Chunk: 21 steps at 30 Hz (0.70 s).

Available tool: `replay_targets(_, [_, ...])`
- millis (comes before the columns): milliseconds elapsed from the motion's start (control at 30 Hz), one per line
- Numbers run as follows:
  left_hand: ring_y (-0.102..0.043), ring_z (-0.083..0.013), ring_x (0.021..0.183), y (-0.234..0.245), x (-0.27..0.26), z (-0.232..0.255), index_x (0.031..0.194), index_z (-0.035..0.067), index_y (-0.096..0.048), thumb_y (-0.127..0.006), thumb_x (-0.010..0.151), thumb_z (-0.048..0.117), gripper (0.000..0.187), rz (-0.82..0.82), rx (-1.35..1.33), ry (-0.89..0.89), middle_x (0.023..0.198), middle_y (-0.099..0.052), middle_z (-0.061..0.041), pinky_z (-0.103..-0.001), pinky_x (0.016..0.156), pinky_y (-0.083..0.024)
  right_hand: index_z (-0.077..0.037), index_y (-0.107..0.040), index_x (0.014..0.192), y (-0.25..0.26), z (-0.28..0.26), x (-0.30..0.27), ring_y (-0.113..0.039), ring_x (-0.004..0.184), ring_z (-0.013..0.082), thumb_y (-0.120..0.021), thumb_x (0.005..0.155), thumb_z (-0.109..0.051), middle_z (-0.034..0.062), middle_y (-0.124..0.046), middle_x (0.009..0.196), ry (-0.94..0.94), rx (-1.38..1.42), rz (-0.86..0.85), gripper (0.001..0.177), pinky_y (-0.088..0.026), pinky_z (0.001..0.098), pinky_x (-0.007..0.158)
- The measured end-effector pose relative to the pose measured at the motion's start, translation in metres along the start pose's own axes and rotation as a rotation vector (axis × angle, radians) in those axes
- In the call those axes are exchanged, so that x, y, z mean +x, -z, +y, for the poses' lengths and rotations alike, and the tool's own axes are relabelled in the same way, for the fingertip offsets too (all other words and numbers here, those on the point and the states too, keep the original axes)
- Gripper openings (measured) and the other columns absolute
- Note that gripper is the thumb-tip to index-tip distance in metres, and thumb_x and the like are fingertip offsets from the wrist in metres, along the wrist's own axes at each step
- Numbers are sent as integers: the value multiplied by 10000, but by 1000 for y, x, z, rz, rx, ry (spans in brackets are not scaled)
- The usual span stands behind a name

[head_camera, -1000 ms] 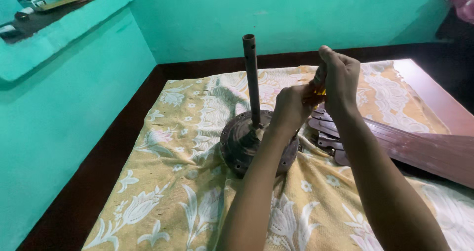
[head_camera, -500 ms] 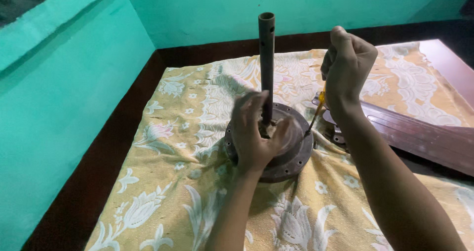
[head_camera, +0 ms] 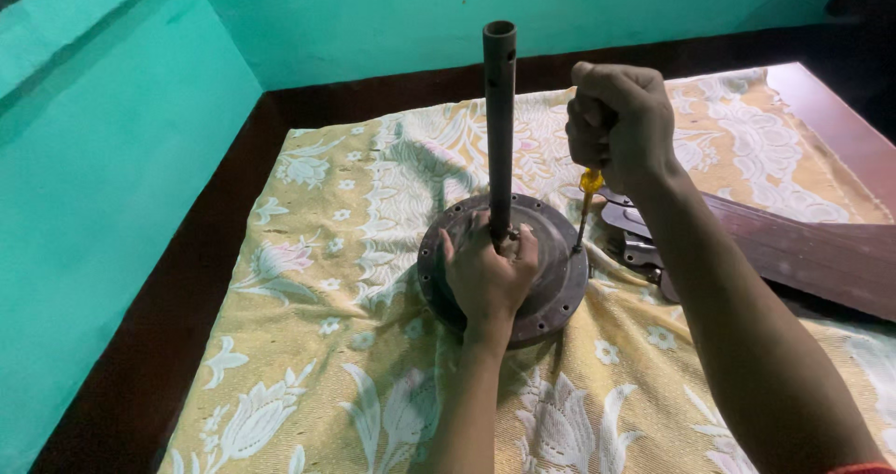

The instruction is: The person uses a yellow-handled screwdriver to tighten screws on the base of a ceiling fan motor housing. The fan blades are placed nearby on a patterned cloth. The person rotates the housing to access different screws and continues tightening them throughout the clip.

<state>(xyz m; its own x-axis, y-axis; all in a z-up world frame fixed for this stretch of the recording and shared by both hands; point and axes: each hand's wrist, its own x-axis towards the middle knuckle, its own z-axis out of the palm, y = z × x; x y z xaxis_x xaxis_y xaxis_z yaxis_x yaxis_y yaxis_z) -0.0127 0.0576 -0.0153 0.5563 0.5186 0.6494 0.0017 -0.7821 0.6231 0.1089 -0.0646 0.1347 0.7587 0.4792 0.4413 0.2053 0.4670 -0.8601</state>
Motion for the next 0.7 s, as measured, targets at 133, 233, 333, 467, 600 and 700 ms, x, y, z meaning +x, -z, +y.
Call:
replay_targets(133, [-759,-271,870,2,3,4,990,127,-695,-691,871,402,300,45,26,-20,864,-754,-37,-664,1205,-308,-126,-450,646,6,-1,12,-309,385,88,-567,1043,-220,-28,-363,497,-175,248,-429,425,-250,281,351])
replay_targets(233, [-755,-272,863,7,5,9,959,130,-713,-731,816,439,341,-3,30,43,836,-758,-42,-673,1206,-266,-127,-463,729,-11,18,20,-322,432,74,-549,1084,-285,-38,-387,557,-27,48,-244,398,-257,280,387])
replay_targets(333, [-746,-270,881,10,5,13,1013,127,-723,-757,795,484,419,-5,11,33,857,-761,-40,-702,1191,-210,-139,-440,774,-22,35,16,-386,515,43,-535,1144,-357,-55,-422,630,269,-307,214,439,-323,260,435])
replay_targets(467, [-758,-239,904,12,3,9,1087,142,-709,-772,781,611,563,-145,66,123,841,-775,-19,-679,1286,-198,-141,-460,835,-23,34,7,-408,620,18,-507,1202,-373,-63,-438,709,409,-503,395,437,-362,230,501])
replay_targets(600, [-724,-294,995,8,2,-1,1225,54,-610,-843,641,642,861,-144,136,-44,1020,-739,-94,-705,1180,-217,-153,-448,758,-20,16,-8,-330,484,49,-501,1109,-276,-57,-395,608,270,-175,350,376,-265,255,406])
replay_targets(700, [-711,-294,1086,-2,0,-5,1296,51,-573,-858,676,601,876,-126,161,-43,1108,-734,-110,-663,1210,-244,-131,-468,685,-27,19,-20,-323,439,69,-507,1052,-208,-33,-398,552,276,-158,227,377,-247,265,385])
